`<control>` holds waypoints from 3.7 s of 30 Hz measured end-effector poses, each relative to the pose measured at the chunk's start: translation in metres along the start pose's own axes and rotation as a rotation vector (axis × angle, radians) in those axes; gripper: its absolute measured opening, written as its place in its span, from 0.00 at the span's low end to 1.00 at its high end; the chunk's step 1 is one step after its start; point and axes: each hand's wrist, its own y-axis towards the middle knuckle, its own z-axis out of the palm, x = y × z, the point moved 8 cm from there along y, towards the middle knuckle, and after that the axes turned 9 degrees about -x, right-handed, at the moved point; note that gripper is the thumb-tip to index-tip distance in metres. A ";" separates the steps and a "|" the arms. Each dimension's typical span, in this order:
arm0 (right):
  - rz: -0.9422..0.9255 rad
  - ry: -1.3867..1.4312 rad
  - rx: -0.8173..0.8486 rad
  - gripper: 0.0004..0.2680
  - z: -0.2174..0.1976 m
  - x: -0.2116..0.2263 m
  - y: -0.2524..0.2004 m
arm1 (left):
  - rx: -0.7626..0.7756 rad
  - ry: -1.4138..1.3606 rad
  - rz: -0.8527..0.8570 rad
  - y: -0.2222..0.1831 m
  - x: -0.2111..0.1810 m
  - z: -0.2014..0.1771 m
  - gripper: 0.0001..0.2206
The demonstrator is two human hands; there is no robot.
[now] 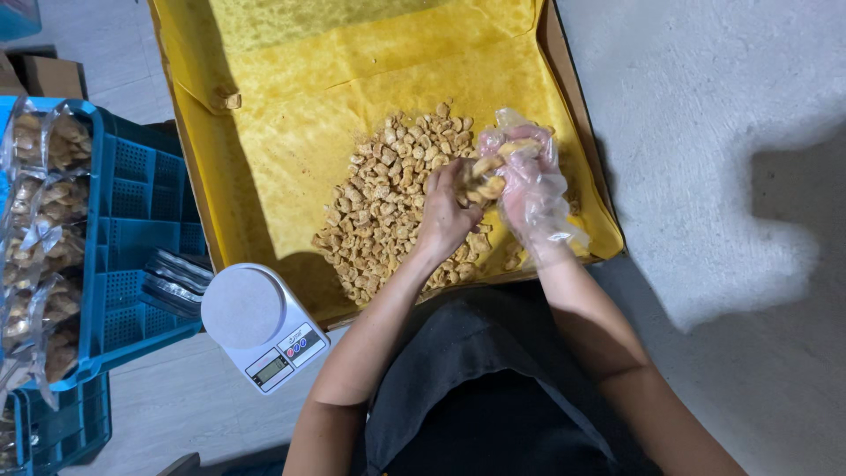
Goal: The person scoops small, light-brown snack pieces from a yellow-lined tray into clear plastic bags using a metal scoop. The filled bags are placed on a digital scale to verify weight, then set aside in a blue crate. The process is repeated continuously.
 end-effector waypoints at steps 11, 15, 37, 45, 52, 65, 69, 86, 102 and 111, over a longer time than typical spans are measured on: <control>-0.139 -0.748 0.005 0.13 0.011 0.039 0.020 | 0.051 -0.262 -0.220 -0.001 -0.003 -0.015 0.32; 0.102 -1.166 -0.325 0.18 -0.091 0.064 0.037 | 0.035 -0.250 -0.267 -0.009 0.003 -0.051 0.30; 0.871 -1.986 0.071 0.32 -0.164 -0.049 0.093 | -0.140 -0.096 -0.420 -0.048 0.021 -0.120 0.29; 0.711 -2.093 0.553 0.32 -0.148 -0.126 0.037 | -0.235 -0.140 -0.431 -0.055 0.019 -0.135 0.27; 0.713 -2.040 0.404 0.24 -0.164 -0.165 0.005 | -0.201 -0.139 -0.363 -0.045 0.019 -0.133 0.27; 0.647 -0.794 -0.017 0.12 -0.164 -0.121 0.006 | -0.080 -0.201 -0.304 -0.044 0.005 -0.120 0.31; 0.670 -0.045 -0.115 0.14 -0.101 -0.077 0.011 | 0.001 -0.194 -0.234 -0.031 -0.001 -0.094 0.32; 0.081 -0.175 -0.173 0.14 -0.026 -0.025 0.011 | -0.100 -0.112 -0.070 -0.003 -0.010 -0.008 0.33; -0.130 -0.140 -0.056 0.13 0.017 0.035 0.040 | -0.035 -0.203 -0.224 0.002 -0.021 -0.036 0.24; 0.709 -1.251 -0.131 0.17 -0.160 -0.015 -0.014 | -0.075 0.279 0.325 -0.021 -0.055 -0.099 0.22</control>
